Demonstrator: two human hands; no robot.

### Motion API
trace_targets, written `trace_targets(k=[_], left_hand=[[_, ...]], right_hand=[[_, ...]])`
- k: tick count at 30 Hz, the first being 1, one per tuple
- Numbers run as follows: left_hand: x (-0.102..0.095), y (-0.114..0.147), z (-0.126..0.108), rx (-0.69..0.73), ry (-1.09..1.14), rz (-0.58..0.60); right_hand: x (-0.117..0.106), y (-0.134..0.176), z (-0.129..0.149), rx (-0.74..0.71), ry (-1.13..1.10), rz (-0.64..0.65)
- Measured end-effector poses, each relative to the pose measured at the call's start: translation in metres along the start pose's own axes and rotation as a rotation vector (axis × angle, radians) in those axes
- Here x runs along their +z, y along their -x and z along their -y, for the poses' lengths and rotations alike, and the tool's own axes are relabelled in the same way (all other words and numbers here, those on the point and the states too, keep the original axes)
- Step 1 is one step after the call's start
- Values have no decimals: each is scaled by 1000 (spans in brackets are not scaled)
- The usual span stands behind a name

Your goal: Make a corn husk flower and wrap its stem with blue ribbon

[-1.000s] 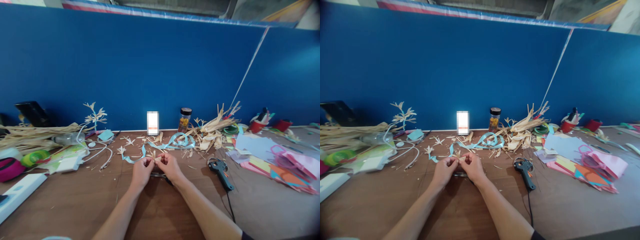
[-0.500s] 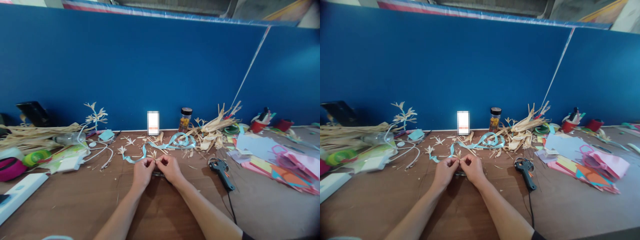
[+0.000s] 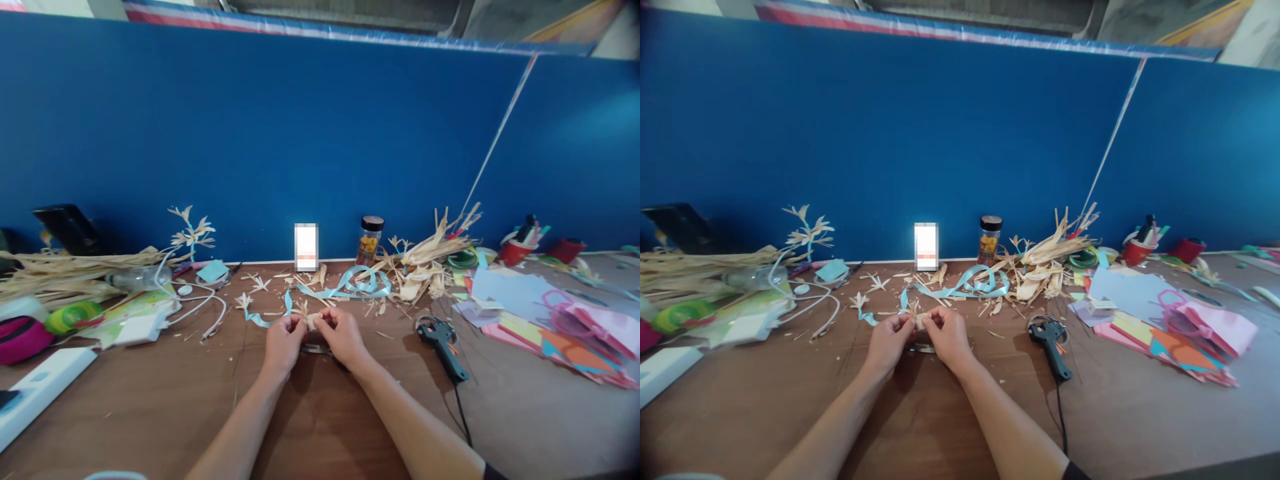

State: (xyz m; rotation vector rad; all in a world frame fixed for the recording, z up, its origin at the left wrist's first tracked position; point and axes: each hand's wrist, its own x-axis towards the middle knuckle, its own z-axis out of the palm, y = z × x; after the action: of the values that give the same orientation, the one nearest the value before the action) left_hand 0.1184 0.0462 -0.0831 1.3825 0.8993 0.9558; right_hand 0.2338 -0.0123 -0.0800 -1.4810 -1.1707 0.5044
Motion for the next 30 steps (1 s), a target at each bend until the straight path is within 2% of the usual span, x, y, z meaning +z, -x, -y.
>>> trace_targets(k=[7, 10, 15, 22, 27, 30], left_hand=[[-1, 1, 1, 83, -63, -2], [-1, 3, -1, 111, -112, -36], [1, 4, -5, 108, -127, -46], [2, 4, -7, 65, -64, -26], [1, 4, -8, 112, -86, -45], [0, 5, -9, 150, -123, -41]], right_hand=[[0, 0, 2, 99, -132, 36], [-1, -1, 1, 116, -99, 17], [-3, -1, -3, 82, -51, 28], [-1, -1, -1, 109, -143, 62], [0, -1, -1, 119, -95, 34], [-2, -3, -2, 66, -31, 12]])
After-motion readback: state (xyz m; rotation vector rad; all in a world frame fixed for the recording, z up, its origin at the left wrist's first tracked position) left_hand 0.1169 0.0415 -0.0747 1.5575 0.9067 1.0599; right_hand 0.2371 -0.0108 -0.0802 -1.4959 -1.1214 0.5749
